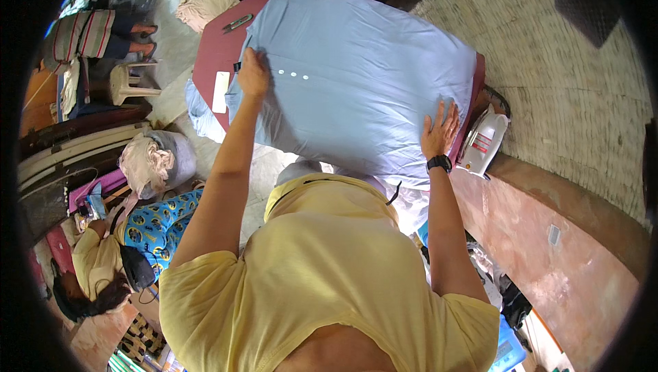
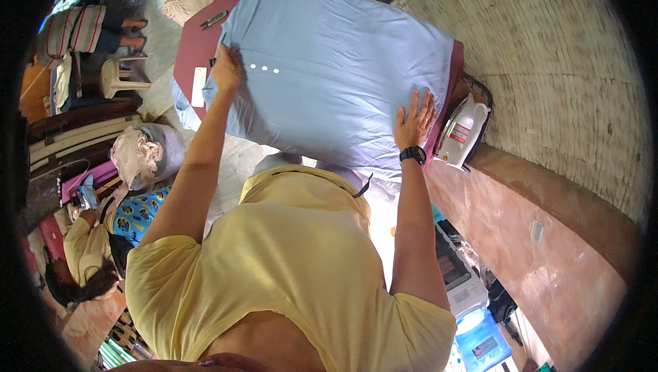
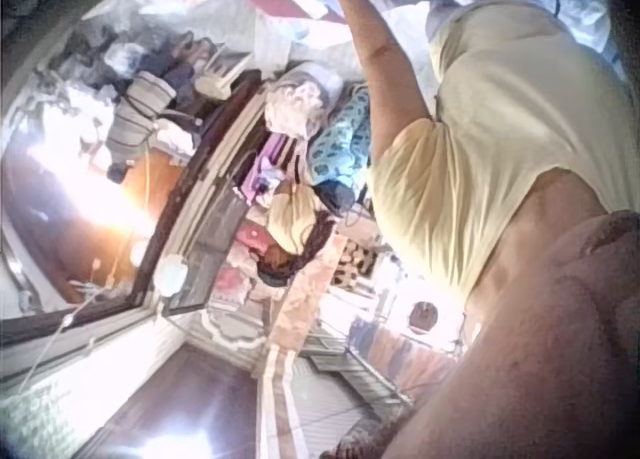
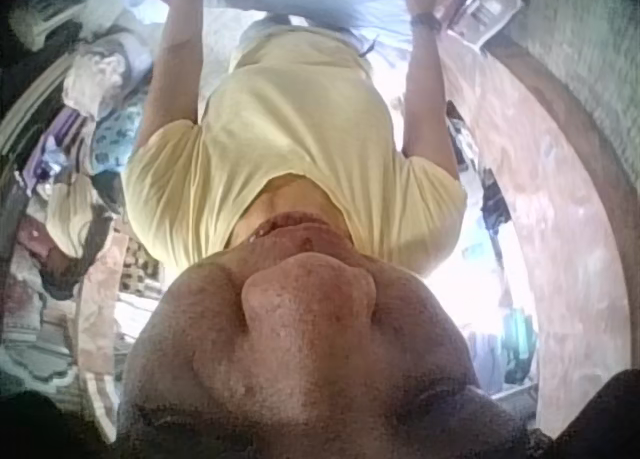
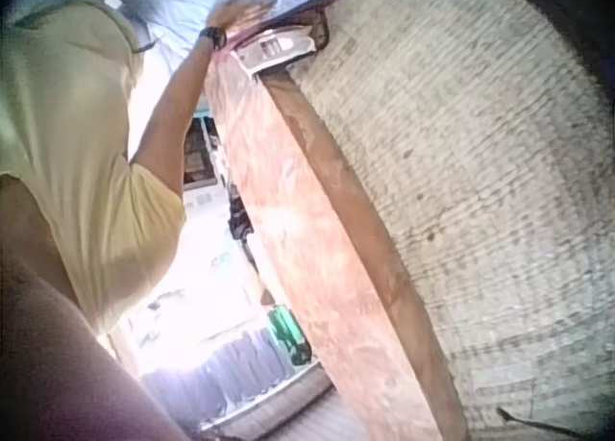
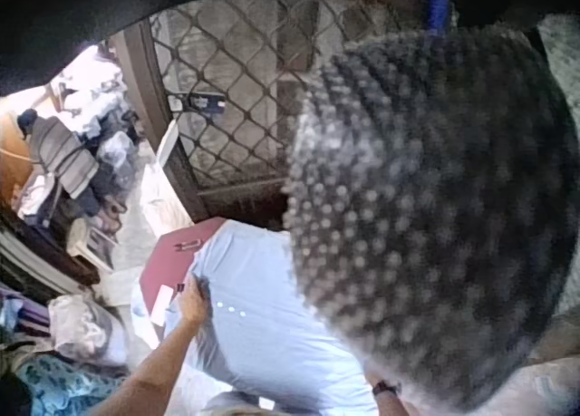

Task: The person irons a shirt on a padded board, repositioning different sections of the garment to press the front panels, collar, and shoulders using an iron.

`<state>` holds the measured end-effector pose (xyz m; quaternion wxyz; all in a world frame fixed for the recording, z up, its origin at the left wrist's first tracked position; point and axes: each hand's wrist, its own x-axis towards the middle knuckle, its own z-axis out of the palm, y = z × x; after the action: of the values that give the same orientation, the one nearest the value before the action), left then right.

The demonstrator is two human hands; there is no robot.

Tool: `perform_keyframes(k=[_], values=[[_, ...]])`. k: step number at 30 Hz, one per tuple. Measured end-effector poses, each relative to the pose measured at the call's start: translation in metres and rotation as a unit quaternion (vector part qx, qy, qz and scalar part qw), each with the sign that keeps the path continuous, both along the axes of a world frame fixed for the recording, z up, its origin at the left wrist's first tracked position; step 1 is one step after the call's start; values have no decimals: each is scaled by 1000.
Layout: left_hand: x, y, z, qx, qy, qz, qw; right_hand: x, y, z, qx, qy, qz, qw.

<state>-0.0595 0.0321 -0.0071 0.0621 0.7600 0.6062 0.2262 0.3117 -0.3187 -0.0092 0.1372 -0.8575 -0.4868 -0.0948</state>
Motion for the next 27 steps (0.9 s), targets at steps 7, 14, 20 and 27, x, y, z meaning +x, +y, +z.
perform_keyframes(k=[7,14,20,27], values=[[-2,1,-13,21,-14,-8,1000,2,-1,-2,-20,23,-7,1000],[1,-4,-6,-4,15,-17,1000,11,-10,-10,-16,78,-16,997],[2,0,-9,43,58,-20,997,9,-9,-4,-29,71,-5,997],[129,-79,41,162,-62,-147,974,11,-13,-7,-9,87,-26,996]])
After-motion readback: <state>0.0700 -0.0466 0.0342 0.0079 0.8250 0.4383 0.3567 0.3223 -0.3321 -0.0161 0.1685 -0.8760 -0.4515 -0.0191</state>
